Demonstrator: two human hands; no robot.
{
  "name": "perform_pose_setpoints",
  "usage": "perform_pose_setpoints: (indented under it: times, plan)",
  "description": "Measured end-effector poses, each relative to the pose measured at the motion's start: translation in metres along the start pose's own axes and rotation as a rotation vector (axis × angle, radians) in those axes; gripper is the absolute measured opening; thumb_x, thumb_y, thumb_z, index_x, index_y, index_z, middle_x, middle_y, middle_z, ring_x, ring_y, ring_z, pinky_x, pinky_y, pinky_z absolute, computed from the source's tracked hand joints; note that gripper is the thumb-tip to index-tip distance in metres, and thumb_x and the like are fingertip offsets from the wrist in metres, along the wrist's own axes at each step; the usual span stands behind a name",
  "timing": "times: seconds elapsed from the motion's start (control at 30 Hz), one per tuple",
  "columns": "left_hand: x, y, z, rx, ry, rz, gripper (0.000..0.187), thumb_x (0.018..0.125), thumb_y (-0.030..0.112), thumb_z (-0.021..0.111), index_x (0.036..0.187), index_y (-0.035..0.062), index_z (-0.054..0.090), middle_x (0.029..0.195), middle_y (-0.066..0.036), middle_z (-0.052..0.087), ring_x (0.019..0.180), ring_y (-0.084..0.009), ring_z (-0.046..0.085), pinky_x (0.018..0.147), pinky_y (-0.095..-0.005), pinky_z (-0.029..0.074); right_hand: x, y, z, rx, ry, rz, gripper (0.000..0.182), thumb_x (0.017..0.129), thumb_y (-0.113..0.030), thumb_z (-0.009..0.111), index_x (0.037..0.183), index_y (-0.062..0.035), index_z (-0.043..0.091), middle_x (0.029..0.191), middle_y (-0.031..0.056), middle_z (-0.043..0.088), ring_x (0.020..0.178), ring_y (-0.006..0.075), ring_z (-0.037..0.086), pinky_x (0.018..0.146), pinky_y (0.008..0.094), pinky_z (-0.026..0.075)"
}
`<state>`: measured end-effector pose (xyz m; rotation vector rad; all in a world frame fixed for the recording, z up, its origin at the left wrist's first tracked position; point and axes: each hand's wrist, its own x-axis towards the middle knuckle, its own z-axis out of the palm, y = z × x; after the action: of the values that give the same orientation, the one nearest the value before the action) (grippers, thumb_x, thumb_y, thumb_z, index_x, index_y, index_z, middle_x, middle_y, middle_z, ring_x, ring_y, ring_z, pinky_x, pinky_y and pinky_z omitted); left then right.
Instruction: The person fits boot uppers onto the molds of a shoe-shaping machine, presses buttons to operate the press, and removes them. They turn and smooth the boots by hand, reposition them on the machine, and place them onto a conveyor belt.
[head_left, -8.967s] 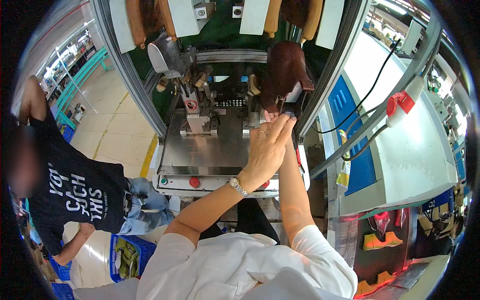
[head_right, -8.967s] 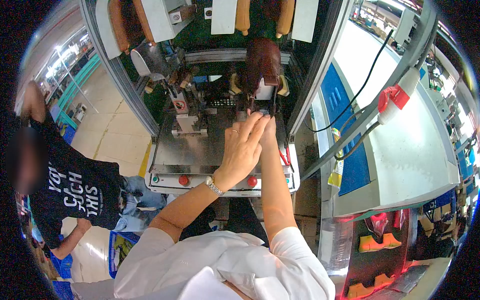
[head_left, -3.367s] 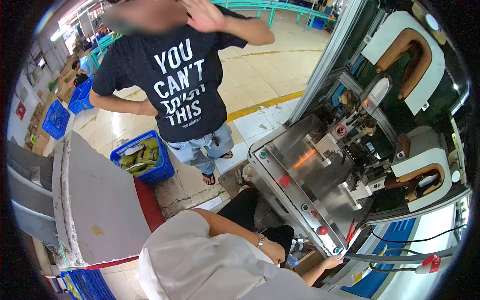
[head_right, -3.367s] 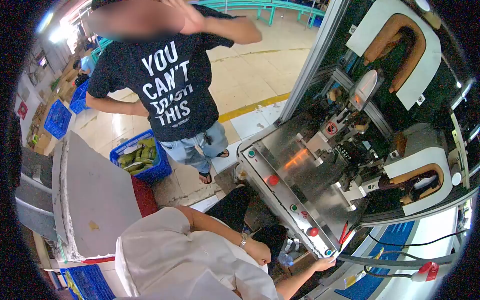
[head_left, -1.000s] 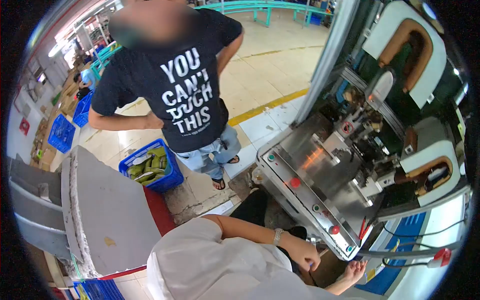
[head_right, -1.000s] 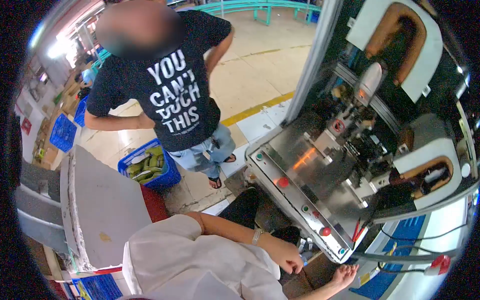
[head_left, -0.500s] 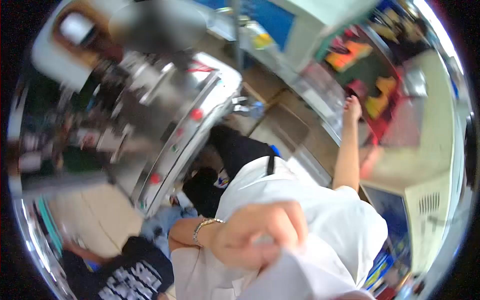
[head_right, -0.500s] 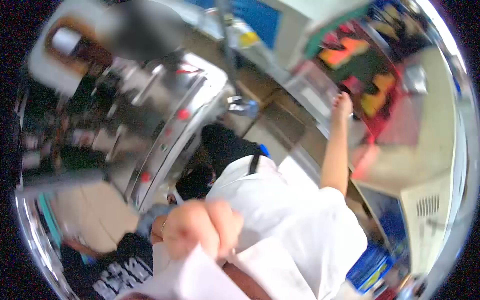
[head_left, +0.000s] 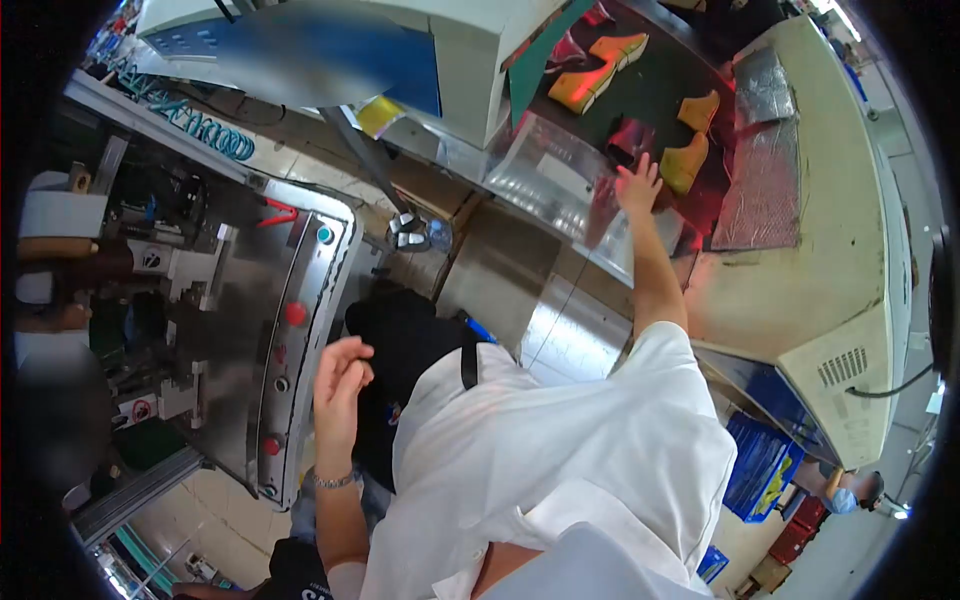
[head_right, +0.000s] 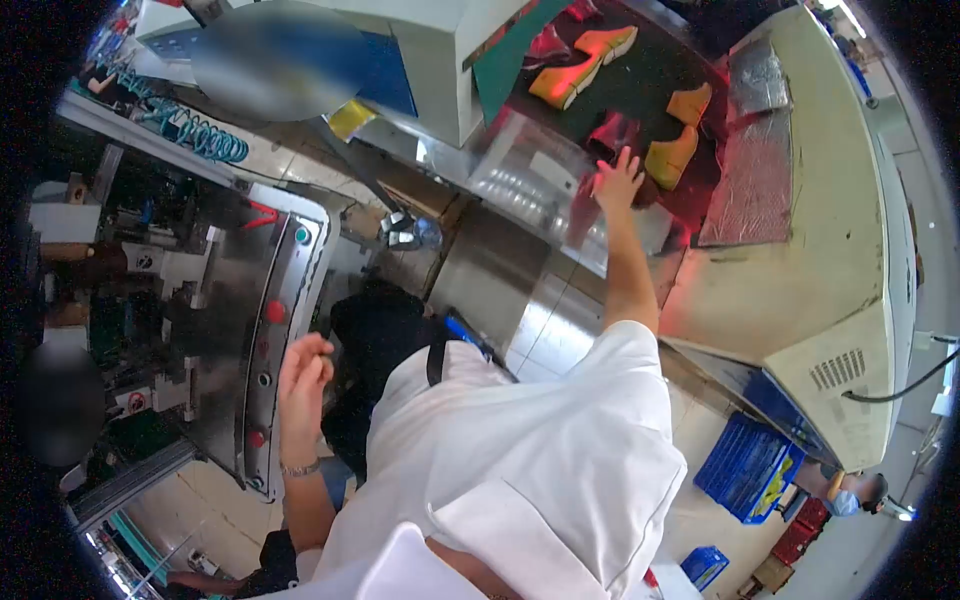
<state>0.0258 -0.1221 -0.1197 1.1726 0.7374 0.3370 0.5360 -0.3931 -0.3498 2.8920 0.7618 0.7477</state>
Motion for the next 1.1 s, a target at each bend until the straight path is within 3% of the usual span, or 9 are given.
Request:
perform_pose_setpoints:
  times: [0.1, 0.23, 0.3, 0.4, 0.6, 0.77, 0.87, 0.93, 1.1]
  plan:
    - [0.000, -0.014, -0.005, 0.027, 0.036, -0.046, 0.023, 0.086, 0.000, 0.046, 0.108, 0.0037, 0.051, 0.099, -0.005, 0.055, 0.079, -0.0090, 0.048, 0.071, -0.0206, 0.039, 0.033, -0.006, 0.029, -0.319, -0.131, -0.001, 0.027, 0.080, -0.019, 0.049, 0.103, -0.0140, 0.062, 0.122, 0.0141, 0.048, 0.111, 0.0321, 0.046, 0.091, 0.0613, 0.029]
    - [-0.007, -0.001, -0.001, 0.185, 0.062, 0.034, 0.021, 0.083, 0.000, 0.049, 0.104, 0.0031, 0.053, 0.095, -0.004, 0.057, 0.077, -0.0090, 0.050, 0.072, -0.0208, 0.040, 0.094, 0.007, 0.008, -0.069, -0.066, 0.190, 0.020, 0.081, -0.016, 0.046, 0.090, -0.0068, 0.061, 0.107, 0.0120, 0.056, 0.097, 0.0291, 0.056, 0.082, 0.0535, 0.040]
    - [-0.007, 0.011, -0.001, 0.206, 0.065, 0.084, 0.020, 0.082, -0.002, 0.050, 0.101, 0.0024, 0.055, 0.094, -0.004, 0.057, 0.081, -0.0099, 0.052, 0.076, -0.0214, 0.041, 0.118, 0.009, -0.053, 0.111, 0.001, 0.136, 0.017, 0.077, -0.012, 0.048, 0.085, -0.0058, 0.062, 0.092, 0.0115, 0.060, 0.078, 0.0315, 0.061, 0.068, 0.0435, 0.048]
    - [0.008, 0.032, 0.018, 0.189, -0.016, 0.122, 0.021, 0.083, -0.002, 0.050, 0.104, 0.0018, 0.054, 0.095, -0.005, 0.057, 0.088, -0.0123, 0.054, 0.081, -0.0236, 0.042, 0.126, -0.021, -0.168, 0.319, 0.154, 0.101, 0.022, 0.075, -0.007, 0.046, 0.089, -0.0080, 0.063, 0.094, 0.0108, 0.061, 0.081, 0.0321, 0.060, 0.071, 0.0412, 0.047]
    - [0.023, 0.078, 0.097, -0.248, -0.729, 0.090, 0.048, 0.091, 0.014, 0.047, 0.134, 0.0013, 0.030, 0.130, -0.016, 0.044, 0.118, -0.0217, 0.045, 0.098, -0.0338, 0.037, 0.090, -0.134, -0.337, 0.740, 0.163, -0.219, 0.024, 0.074, -0.002, 0.049, 0.094, -0.0034, 0.062, 0.096, 0.0144, 0.061, 0.083, 0.0329, 0.059, 0.073, 0.0388, 0.047]
    - [0.047, 0.091, 0.078, -0.397, -0.217, 0.155, 0.078, 0.091, 0.049, 0.039, 0.140, -0.0007, 0.004, 0.145, -0.017, 0.015, 0.132, -0.0245, 0.025, 0.104, -0.0362, 0.027, 0.032, -0.237, -0.416, 0.962, 0.127, -0.585, 0.028, 0.071, 0.000, 0.051, 0.097, -0.0028, 0.060, 0.099, 0.0147, 0.060, 0.085, 0.0316, 0.060, 0.073, 0.0372, 0.048]
    - [0.038, 0.105, 0.029, -0.675, -0.131, 0.238, 0.073, 0.089, 0.058, 0.031, 0.136, 0.0024, 0.027, 0.135, -0.015, 0.038, 0.122, -0.0245, 0.041, 0.101, -0.0377, 0.031, -0.011, -0.274, -0.446, 0.919, 0.064, -0.981, 0.031, 0.069, -0.002, 0.054, 0.100, -0.0061, 0.060, 0.110, 0.0134, 0.057, 0.090, 0.0266, 0.059, 0.074, 0.0354, 0.048]
    - [0.021, 0.110, -0.015, -0.871, -0.122, 0.289, 0.052, 0.092, 0.044, 0.035, 0.123, 0.0041, 0.045, 0.119, -0.014, 0.054, 0.112, -0.0258, 0.050, 0.098, -0.0401, 0.036, -0.032, -0.302, -0.459, 0.901, 0.105, -1.234, 0.031, 0.069, -0.006, 0.056, 0.100, -0.0076, 0.060, 0.119, 0.0164, 0.051, 0.095, 0.0260, 0.057, 0.077, 0.0355, 0.048]
    - [-0.032, 0.118, -0.087, -0.844, 0.059, 0.364, 0.035, 0.085, 0.024, 0.049, 0.111, 0.0021, 0.052, 0.109, -0.010, 0.060, 0.099, -0.0233, 0.057, 0.091, -0.0397, 0.043, -0.056, -0.332, -0.474, 1.233, -0.095, -1.588, 0.035, 0.067, -0.001, 0.057, 0.101, -0.0065, 0.061, 0.130, 0.0183, 0.043, 0.107, 0.0308, 0.052, 0.091, 0.0411, 0.041]
